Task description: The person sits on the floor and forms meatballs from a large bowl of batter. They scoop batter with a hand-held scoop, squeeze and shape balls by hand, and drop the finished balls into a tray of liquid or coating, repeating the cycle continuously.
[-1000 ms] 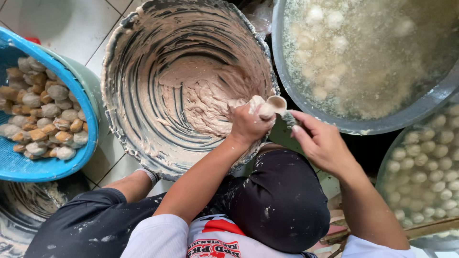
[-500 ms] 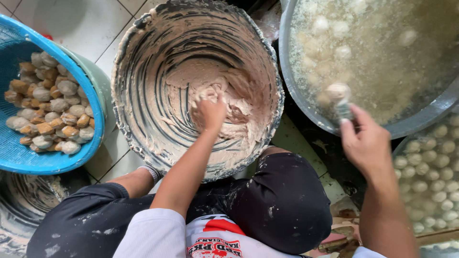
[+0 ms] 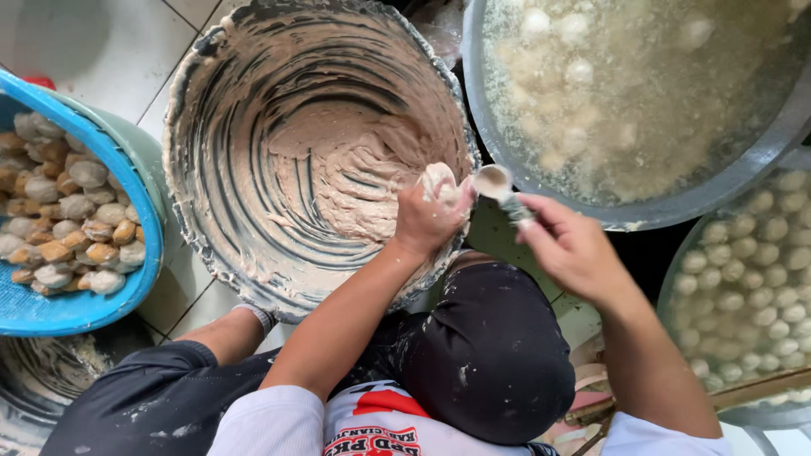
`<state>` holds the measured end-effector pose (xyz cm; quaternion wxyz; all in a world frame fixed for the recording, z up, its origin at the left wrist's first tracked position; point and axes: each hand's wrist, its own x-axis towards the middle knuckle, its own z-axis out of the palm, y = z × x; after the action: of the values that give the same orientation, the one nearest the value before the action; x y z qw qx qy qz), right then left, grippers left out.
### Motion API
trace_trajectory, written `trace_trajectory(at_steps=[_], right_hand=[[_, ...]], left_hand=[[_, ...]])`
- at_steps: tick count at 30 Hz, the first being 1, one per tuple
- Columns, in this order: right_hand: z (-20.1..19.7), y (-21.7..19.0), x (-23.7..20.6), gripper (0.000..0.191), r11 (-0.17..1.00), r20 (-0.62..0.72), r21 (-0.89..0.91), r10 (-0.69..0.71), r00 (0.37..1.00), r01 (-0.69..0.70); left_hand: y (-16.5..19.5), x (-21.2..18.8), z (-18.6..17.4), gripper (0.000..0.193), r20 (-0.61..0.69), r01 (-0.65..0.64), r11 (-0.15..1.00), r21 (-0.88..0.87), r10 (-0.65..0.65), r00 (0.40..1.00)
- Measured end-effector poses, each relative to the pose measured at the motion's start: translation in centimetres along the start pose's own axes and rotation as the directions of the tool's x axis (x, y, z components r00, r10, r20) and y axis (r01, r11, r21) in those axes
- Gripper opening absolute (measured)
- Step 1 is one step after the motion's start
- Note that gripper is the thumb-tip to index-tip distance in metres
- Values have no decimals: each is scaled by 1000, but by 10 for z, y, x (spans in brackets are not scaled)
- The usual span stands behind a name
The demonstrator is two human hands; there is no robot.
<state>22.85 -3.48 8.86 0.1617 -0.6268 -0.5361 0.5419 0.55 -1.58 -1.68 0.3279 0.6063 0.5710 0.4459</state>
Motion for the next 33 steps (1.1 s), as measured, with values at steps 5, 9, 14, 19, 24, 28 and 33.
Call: trace_trajectory(at_steps=[5, 9, 14, 19, 24, 28, 33], right_hand=[[17, -24, 3, 40, 988, 106, -67, -131, 986, 139], [12, -23, 9, 39, 973, 269, 203, 48, 962, -105], [-7, -9, 7, 40, 936, 199, 268, 177, 964, -227], [-37, 9, 1, 39, 991, -317, -135, -21, 948, -23], [-53, 19, -4, 38, 957, -549, -259, -36, 835, -129], [-38, 14, -5, 36, 987, -424, -152, -106, 900, 44], [3, -8, 0, 43, 997, -10, -57, -61, 998, 60]], left_hand=[[18, 3, 2, 20, 67, 2, 997, 82, -8, 998], [15, -1, 8, 20, 112, 130, 977, 170, -150, 982], [-19, 2, 10, 31, -85, 152, 933, 327, -131, 988], [-40, -8, 19, 44, 21, 592, 777, 213, -609, 793], [-31, -13, 18, 32, -10, 469, 883, -22, -470, 883], [-4, -8, 4, 21, -93, 43, 999, 7, -42, 995], [17, 4, -3, 19, -12, -59, 998, -39, 58, 998]])
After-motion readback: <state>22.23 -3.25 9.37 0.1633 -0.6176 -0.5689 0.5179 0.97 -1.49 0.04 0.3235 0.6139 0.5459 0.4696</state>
